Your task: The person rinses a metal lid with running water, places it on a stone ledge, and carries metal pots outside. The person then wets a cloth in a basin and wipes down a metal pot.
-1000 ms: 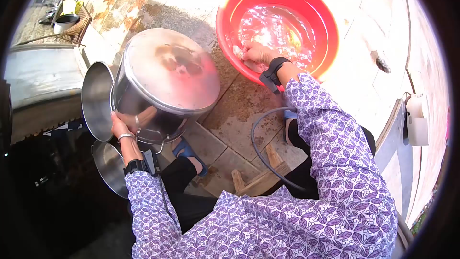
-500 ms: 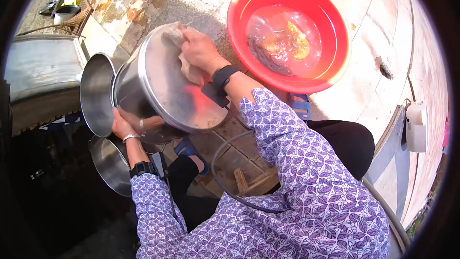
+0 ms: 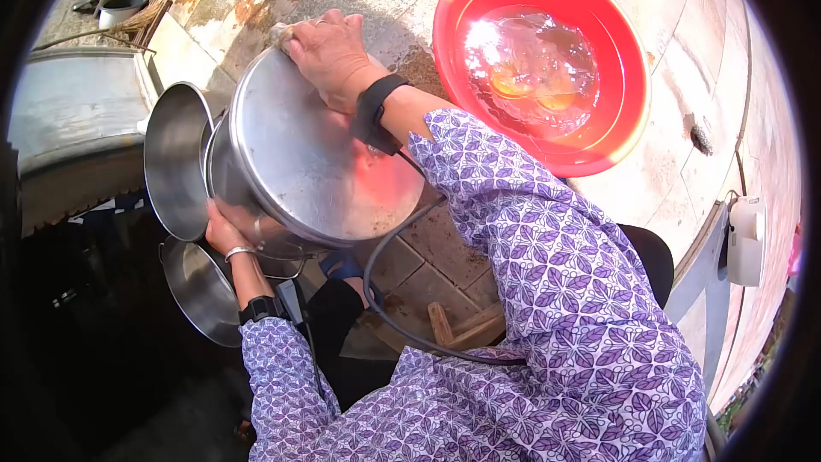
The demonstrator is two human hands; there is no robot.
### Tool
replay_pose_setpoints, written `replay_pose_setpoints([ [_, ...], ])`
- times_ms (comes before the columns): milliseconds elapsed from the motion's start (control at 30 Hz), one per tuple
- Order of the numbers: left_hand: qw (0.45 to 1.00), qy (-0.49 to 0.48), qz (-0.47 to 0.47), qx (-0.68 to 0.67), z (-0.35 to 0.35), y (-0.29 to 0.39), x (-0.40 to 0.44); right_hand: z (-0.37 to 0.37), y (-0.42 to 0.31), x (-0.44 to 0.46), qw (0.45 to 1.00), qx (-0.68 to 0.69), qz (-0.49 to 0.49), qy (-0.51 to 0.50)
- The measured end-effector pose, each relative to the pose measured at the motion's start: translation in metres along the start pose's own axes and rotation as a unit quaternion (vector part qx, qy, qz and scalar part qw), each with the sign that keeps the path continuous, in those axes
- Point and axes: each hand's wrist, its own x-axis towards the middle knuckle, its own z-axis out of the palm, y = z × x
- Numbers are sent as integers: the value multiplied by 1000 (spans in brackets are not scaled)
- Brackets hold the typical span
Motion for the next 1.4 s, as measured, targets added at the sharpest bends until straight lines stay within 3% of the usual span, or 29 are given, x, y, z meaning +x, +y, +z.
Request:
replay_pose_setpoints([
  [67, 999, 27, 22, 16, 8, 13, -6, 18, 31, -8, 941, 59, 305, -136],
  [200, 996, 54, 37, 60, 11, 24, -7, -4, 9, -47, 918, 192, 322, -128],
  [267, 996, 61, 32, 54, 15, 31, -13, -24, -27, -47, 937, 240, 226, -114],
  [300, 996, 61, 30, 56, 15, 30, -12, -33, -42, -46, 937, 239, 228, -116],
  [367, 995, 63, 13, 71, 15, 24, -5, -49, -70, -43, 940, 331, 62, -59],
  [433, 994, 71, -1, 78, 16, 27, -6, -70, -89, -57, 937, 339, -33, -77],
  [600, 997, 62, -15, 36, 12, 16, 1, -87, -94, -139, 929, 338, 66, -134],
  [633, 998, 55, -24, 15, 10, 13, 4, -83, -80, -152, 928, 341, 66, -133],
  [700, 998, 46, -33, 7, 10, 20, -1, -72, -55, -173, 921, 322, 187, -117],
  [800, 998, 44, -41, -5, 9, 25, -6, -63, -51, -178, 915, 329, 215, -94],
  [933, 997, 67, -11, 32, 10, 28, -9, -84, -121, -108, 912, 400, 40, -88],
  [1000, 998, 52, -18, 24, 11, 14, 1, -76, -120, -82, 941, 318, -18, -114],
  [1100, 999, 42, -14, 4, 11, 8, 4, -36, -68, -73, 953, 288, 69, -66],
  [1167, 997, 54, -17, 54, 10, 12, 6, -25, -17, -92, 962, 222, 129, -96],
  [1233, 998, 53, -20, 27, 10, 12, 2, -22, 14, -126, 907, 242, 316, -139],
  [1367, 997, 61, -19, 39, 5, 6, -5, -34, -23, -180, 899, 240, 353, -98],
  [1400, 998, 62, -12, 30, 3, 2, -6, -43, -44, -179, 922, 226, 300, -89],
])
